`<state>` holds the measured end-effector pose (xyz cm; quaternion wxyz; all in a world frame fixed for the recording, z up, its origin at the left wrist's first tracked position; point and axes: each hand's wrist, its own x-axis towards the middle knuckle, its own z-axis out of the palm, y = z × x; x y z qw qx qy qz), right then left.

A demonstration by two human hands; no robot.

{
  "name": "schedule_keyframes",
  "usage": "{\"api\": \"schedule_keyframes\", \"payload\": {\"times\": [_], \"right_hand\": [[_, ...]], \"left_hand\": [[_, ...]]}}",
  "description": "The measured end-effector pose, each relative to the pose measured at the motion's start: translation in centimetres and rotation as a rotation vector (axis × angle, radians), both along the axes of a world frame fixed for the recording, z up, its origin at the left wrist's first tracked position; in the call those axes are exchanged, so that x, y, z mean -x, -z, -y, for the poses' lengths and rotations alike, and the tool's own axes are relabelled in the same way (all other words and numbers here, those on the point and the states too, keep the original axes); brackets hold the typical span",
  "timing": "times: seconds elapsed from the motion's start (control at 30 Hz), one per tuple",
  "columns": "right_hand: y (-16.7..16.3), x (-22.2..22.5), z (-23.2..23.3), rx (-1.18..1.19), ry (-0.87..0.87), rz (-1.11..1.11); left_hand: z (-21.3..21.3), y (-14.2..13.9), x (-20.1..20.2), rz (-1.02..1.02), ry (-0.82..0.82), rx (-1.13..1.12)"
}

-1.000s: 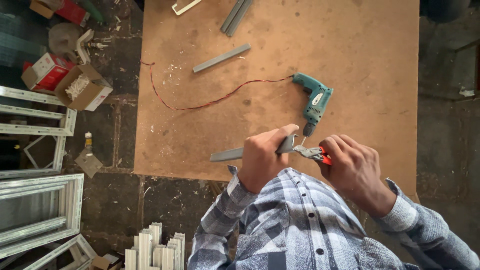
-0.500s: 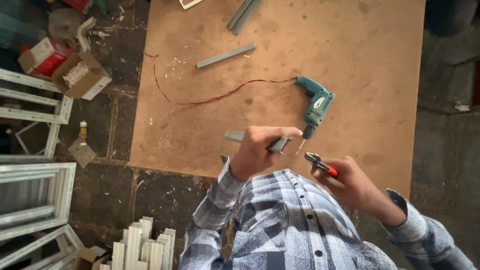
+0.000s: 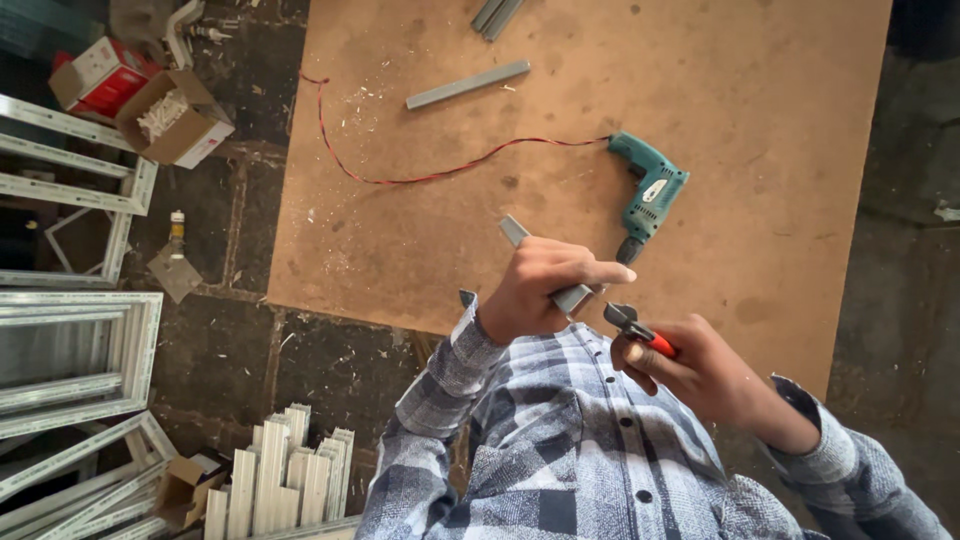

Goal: The person holds a long metal strip in one hand and uses red-handled end-cutting pliers to snip small pieces off the strip's edge, working along the length of the strip. They reposition the strip and repeat the cutting action on additional strips on the workbench.

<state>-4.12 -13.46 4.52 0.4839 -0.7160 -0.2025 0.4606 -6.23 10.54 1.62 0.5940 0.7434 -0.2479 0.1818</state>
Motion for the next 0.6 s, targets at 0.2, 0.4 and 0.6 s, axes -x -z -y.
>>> {"api": "schedule_keyframes", "payload": {"times": [0.2, 0.4, 0.6], "right_hand": [[0.6, -0.3, 0.5, 0.036, 0.054, -0.17], [2.3, 0.3, 1.0, -0.093, 0.131, -0.266], [3.9, 1.7, 1.3, -0.178, 0.191, -0.35]], "left_hand": [[0.2, 0.0, -0.1, -0.021, 0.02, 0.015], [0.7, 0.0, 0.4, -0.122, 0.062, 0.093], [1.5, -0.2, 0.8, -0.25, 0.067, 0.16]]}}
